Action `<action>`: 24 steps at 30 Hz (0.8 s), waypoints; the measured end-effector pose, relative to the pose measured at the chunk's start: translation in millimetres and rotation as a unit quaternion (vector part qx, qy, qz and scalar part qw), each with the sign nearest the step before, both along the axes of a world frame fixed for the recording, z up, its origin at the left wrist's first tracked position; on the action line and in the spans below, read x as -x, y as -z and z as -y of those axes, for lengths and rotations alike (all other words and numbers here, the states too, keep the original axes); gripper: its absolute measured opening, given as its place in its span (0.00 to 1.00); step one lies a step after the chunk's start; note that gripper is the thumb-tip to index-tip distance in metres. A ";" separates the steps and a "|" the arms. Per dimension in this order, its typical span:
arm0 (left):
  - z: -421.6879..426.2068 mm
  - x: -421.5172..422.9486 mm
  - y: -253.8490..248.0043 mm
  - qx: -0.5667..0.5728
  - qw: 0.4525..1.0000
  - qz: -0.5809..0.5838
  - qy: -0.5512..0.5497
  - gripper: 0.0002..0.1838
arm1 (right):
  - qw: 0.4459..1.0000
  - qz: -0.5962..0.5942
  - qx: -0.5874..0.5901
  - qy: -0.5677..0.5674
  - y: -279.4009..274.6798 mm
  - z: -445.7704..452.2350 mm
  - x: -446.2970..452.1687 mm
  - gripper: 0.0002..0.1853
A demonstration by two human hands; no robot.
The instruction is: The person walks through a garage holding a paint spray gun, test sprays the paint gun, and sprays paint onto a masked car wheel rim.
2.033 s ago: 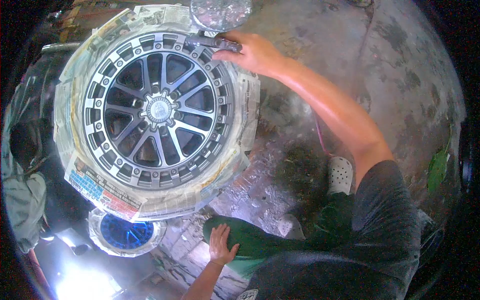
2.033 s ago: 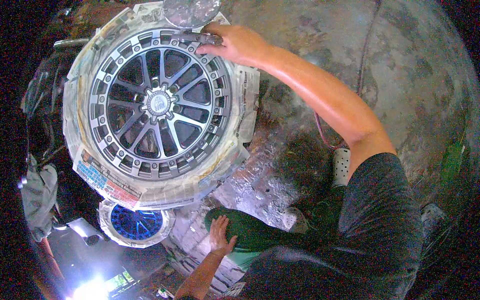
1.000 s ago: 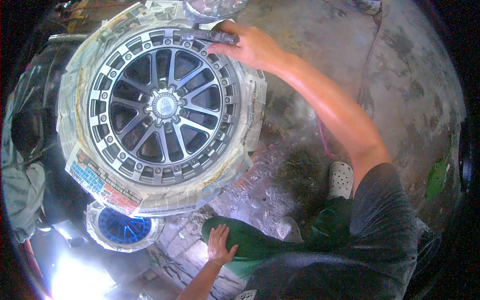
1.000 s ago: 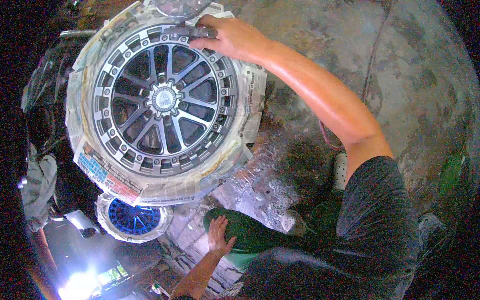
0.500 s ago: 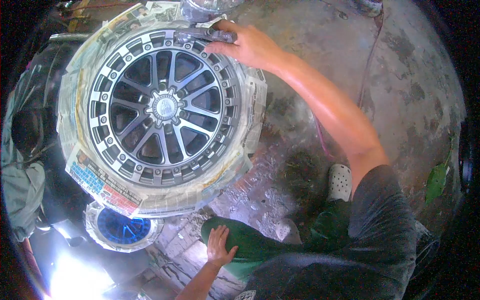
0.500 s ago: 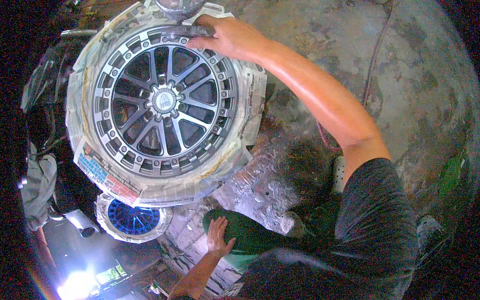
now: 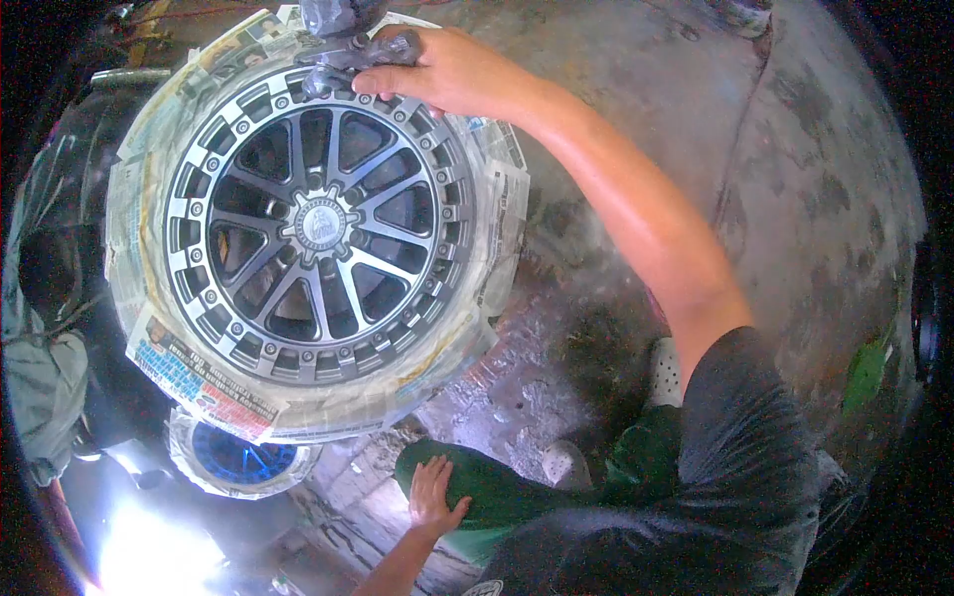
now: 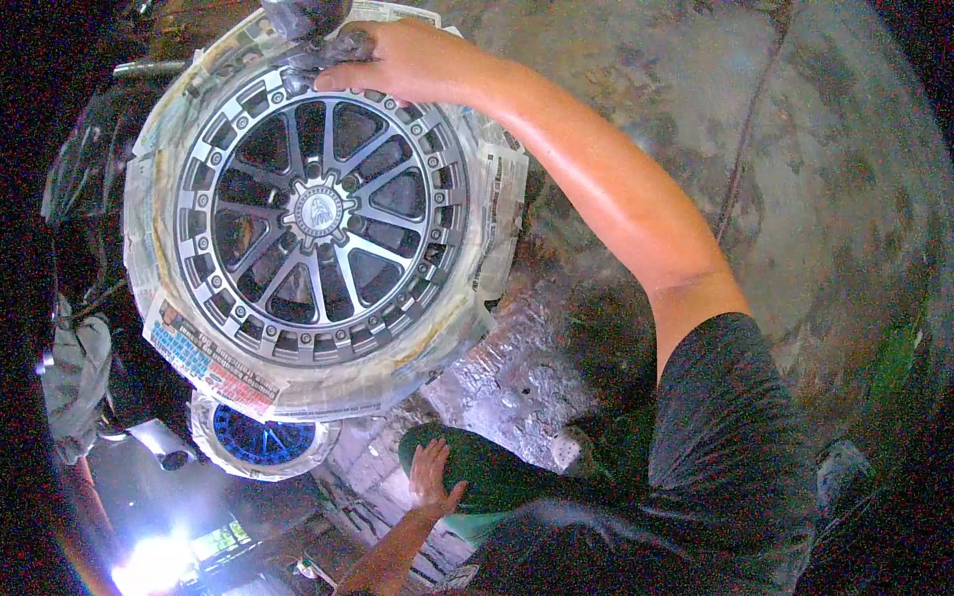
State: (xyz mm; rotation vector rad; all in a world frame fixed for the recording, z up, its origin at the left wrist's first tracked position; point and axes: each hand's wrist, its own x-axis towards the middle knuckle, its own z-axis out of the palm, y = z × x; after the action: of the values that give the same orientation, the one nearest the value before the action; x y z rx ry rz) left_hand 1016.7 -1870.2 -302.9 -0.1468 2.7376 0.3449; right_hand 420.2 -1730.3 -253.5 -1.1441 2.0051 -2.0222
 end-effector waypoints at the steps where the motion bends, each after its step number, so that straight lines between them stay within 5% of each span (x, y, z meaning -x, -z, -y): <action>1: -0.6 0.0 0.2 0.000 1.000 0.000 -0.002 0.42 | 1.000 -0.002 0.014 0.003 -1.7 0.2 -0.7 0.33; 4: -3.6 4.2 -2.6 0.002 1.000 0.003 -0.006 0.41 | 0.999 -0.033 0.030 0.018 0.6 5.1 3.7 0.32; 7: -4.4 7.4 -3.4 0.005 1.000 0.002 -0.001 0.41 | 0.997 0.032 0.063 -0.020 -0.5 6.0 3.3 0.17; 10: -4.1 5.7 -0.5 0.004 1.000 -0.015 0.007 0.41 | 0.995 0.078 0.040 -0.056 -12.0 -2.8 7.0 0.29; 13: -3.5 9.2 0.5 -0.008 1.000 -0.024 0.003 0.41 | 0.986 0.145 0.048 -0.066 -19.2 -5.5 -0.5 0.18; 18: -3.7 16.4 -0.2 -0.026 0.999 -0.024 -0.005 0.41 | 0.975 0.215 -0.004 -0.045 -67.9 -9.9 -21.6 0.29; 24: 2.1 12.7 6.3 -0.027 0.998 -0.050 -0.002 0.40 | 0.973 0.229 0.033 -0.006 -73.9 6.0 -36.9 0.28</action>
State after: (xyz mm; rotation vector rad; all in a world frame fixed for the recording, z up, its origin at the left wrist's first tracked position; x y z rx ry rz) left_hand 1004.0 -1872.3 -309.2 -0.1230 2.8230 0.4389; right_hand 457.0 -1736.4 -179.6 -0.6138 1.7081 -2.1150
